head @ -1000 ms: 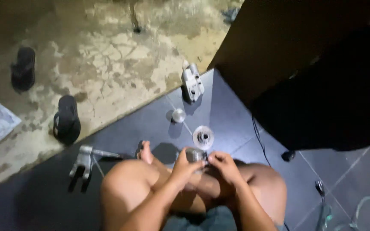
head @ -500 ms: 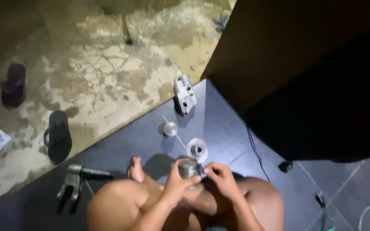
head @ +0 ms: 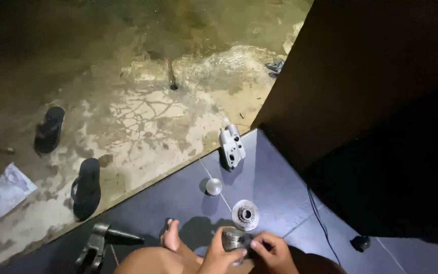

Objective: The person inspects and cleans a motorcycle piston and internal engine components.

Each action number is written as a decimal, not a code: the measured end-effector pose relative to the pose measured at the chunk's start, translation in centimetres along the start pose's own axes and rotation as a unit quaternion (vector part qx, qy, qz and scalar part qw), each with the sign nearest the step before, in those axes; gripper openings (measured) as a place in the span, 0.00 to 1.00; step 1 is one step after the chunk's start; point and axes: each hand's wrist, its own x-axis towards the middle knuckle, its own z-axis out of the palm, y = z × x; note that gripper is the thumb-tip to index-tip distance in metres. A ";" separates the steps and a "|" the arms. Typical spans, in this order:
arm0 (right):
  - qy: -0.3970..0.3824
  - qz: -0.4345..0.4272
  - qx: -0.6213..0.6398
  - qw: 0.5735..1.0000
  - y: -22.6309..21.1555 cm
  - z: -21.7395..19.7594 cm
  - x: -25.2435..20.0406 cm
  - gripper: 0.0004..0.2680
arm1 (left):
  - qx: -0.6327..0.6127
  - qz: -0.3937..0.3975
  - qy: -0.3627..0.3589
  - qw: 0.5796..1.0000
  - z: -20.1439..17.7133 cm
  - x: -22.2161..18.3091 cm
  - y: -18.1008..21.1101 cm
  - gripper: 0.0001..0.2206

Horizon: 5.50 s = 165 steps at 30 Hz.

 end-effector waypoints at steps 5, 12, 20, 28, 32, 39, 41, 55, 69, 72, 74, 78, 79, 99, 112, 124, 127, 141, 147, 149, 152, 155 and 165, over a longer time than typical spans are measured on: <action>-0.014 -0.008 -0.008 1.000 2.1 0.2 -0.4 0.06 | -0.090 -0.042 0.003 0.995 0.2 -0.3 -0.9 0.30; 0.068 0.030 -0.054 0.996 -5.1 1.2 0.6 0.06 | -0.010 -0.044 0.071 0.996 0.6 -0.5 6.7 0.31; 0.056 0.006 -0.067 0.996 -1.0 0.6 -0.2 0.05 | -0.134 -0.051 0.013 0.990 0.8 -0.3 3.2 0.31; 0.056 0.005 -0.075 0.996 2.8 0.7 -1.1 0.06 | -0.095 0.017 0.025 0.995 0.9 -0.3 -0.1 0.28; 0.021 0.002 -0.047 0.999 1.4 -0.8 1.3 0.07 | -0.060 0.000 0.012 0.998 0.1 2.5 -0.4 0.29; 0.011 0.006 -0.027 1.000 2.1 -0.8 1.2 0.06 | -0.004 0.045 -0.010 0.999 0.1 1.7 -1.3 0.29; 0.040 0.037 -0.059 0.997 -3.0 0.3 0.0 0.06 | -0.043 -0.019 0.000 0.999 0.5 -0.3 4.0 0.30; 0.054 0.000 -0.086 0.995 1.1 0.7 1.9 0.06 | -0.007 0.048 0.066 0.997 -0.4 2.2 -1.2 0.34; 0.010 -0.027 -0.016 0.999 8.5 0.1 1.3 0.07 | 0.108 0.116 0.071 0.985 -0.2 1.7 -2.5 0.34; 0.036 0.030 -0.051 0.998 -1.3 1.2 0.1 0.08 | -0.018 -0.014 0.074 0.997 0.9 -1.0 5.5 0.28; -0.027 0.023 -0.048 0.998 8.1 -0.4 2.0 0.07 | 0.023 0.014 0.063 0.998 0.7 0.1 0.6 0.28; -0.032 -0.002 -0.040 0.999 11.2 -1.8 2.3 0.06 | -0.080 0.024 -0.019 0.996 0.4 0.6 2.9 0.27; -0.031 0.016 -0.035 0.999 12.4 -1.1 0.3 0.06 | -0.083 0.007 -0.022 0.996 0.4 -0.7 2.6 0.27; -0.046 -0.230 0.007 0.972 28.3 -4.7 4.8 0.08 | 0.010 0.074 0.040 0.996 1.0 1.5 1.1 0.35; -0.016 0.013 0.019 1.000 9.0 -0.9 2.3 0.07 | -0.129 0.026 0.036 0.991 1.0 0.6 2.2 0.21; -0.012 -0.103 -0.131 0.986 -16.7 5.6 5.2 0.09 | -0.217 0.111 0.174 0.954 -4.2 -0.2 5.2 0.19; -0.027 -0.136 -0.166 0.976 -15.1 6.2 6.7 0.08 | -0.215 0.063 0.185 0.957 -5.3 -0.4 7.7 0.19; -0.066 -0.078 -0.123 0.987 -11.4 3.3 7.8 0.09 | -0.160 0.008 0.147 0.976 -4.1 0.5 10.3 0.16; -0.005 -0.070 -0.169 0.983 -13.8 4.0 7.1 0.09 | -0.204 0.010 0.157 0.966 -4.1 0.8 7.4 0.15; -0.015 -0.072 -0.174 0.982 -15.0 4.1 6.2 0.09 | -0.192 0.028 0.143 0.971 -4.1 1.1 7.5 0.15; -0.024 -0.061 -0.167 0.984 -14.0 3.6 5.1 0.10 | -0.182 0.036 0.113 0.976 -3.8 0.4 7.9 0.15; -0.010 -0.045 -0.144 0.989 -13.9 2.9 4.4 0.09 | -0.181 0.009 0.085 0.980 -3.5 0.0 8.2 0.15; -0.015 -0.002 -0.183 0.983 -13.8 3.2 2.3 0.11 | -0.139 0.029 0.095 0.985 -3.1 -1.9 7.7 0.17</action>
